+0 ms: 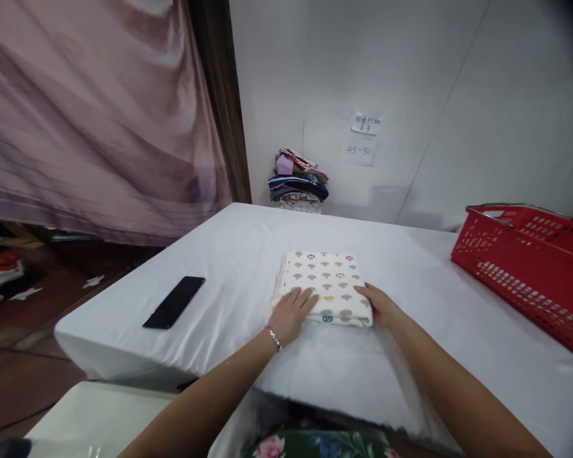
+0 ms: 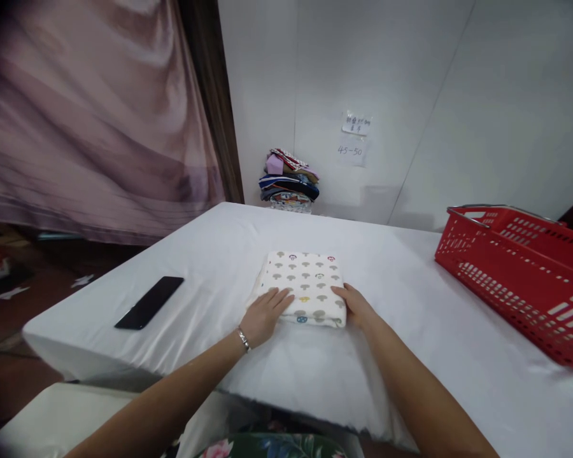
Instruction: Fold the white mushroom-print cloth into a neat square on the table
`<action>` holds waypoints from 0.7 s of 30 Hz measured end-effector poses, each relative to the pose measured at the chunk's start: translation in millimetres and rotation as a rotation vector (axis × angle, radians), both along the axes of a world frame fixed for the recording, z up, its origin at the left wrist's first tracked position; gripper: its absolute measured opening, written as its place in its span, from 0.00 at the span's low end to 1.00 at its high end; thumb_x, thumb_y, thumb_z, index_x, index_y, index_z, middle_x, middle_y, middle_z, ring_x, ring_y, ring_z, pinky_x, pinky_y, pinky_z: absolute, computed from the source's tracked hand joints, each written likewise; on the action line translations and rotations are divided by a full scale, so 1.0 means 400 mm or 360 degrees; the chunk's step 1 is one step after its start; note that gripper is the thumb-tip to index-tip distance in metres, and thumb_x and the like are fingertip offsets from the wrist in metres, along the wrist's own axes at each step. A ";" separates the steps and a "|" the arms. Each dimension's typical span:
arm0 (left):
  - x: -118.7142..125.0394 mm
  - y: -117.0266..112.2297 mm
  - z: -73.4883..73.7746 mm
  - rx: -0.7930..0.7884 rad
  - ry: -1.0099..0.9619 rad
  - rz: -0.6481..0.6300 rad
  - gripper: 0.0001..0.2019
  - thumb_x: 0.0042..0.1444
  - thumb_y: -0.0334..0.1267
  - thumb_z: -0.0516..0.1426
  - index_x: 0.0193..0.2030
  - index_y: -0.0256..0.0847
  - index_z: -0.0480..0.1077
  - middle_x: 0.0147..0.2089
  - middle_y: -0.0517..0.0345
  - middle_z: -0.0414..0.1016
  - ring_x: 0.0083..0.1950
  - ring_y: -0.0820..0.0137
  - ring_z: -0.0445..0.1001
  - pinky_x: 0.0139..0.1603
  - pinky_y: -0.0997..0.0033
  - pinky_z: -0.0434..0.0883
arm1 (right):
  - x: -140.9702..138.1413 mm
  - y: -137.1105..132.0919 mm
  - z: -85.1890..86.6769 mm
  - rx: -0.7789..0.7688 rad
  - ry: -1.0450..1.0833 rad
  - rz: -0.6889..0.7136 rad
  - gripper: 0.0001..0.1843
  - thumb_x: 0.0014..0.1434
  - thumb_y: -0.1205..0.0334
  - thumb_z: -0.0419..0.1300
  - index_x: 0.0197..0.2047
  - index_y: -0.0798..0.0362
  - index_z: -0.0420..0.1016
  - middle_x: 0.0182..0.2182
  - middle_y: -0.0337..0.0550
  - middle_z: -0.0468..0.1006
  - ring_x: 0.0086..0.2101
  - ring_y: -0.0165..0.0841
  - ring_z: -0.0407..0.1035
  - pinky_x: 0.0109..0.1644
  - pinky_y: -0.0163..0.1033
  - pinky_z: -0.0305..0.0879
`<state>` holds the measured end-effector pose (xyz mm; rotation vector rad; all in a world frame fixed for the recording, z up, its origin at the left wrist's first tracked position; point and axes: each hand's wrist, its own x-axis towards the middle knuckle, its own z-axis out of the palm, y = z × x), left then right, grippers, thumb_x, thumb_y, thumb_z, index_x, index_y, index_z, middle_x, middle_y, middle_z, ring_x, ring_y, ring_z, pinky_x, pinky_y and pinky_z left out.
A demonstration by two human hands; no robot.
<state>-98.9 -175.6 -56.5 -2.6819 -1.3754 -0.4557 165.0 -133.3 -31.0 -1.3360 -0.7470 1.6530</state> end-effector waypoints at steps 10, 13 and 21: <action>-0.135 -0.030 0.014 0.0059 -0.0005 -0.0068 0.27 0.57 0.22 0.43 0.62 0.46 0.57 0.63 0.56 0.60 0.67 0.65 0.47 0.66 0.51 0.45 | -0.034 -0.239 -0.040 0.0017 -0.0045 0.0164 0.42 0.50 0.55 0.64 0.64 0.43 0.48 0.44 0.44 0.77 0.37 0.38 0.74 0.37 0.45 0.74; -0.131 -0.060 0.015 0.0054 -0.0098 0.0123 0.31 0.51 0.20 0.45 0.62 0.41 0.57 0.65 0.53 0.55 0.68 0.62 0.44 0.66 0.50 0.46 | 0.024 -0.198 -0.057 0.0204 -0.0620 -0.0005 0.45 0.48 0.54 0.65 0.64 0.46 0.48 0.44 0.46 0.75 0.37 0.38 0.72 0.34 0.42 0.73; -0.092 -0.157 0.023 -0.0568 -0.1818 0.0806 0.24 0.52 0.34 0.53 0.58 0.42 0.58 0.60 0.47 0.61 0.60 0.60 0.61 0.53 0.59 0.68 | 0.065 0.031 -0.013 0.0964 -0.1584 0.0108 0.18 0.52 0.53 0.59 0.46 0.49 0.72 0.50 0.44 0.71 0.50 0.39 0.64 0.53 0.43 0.61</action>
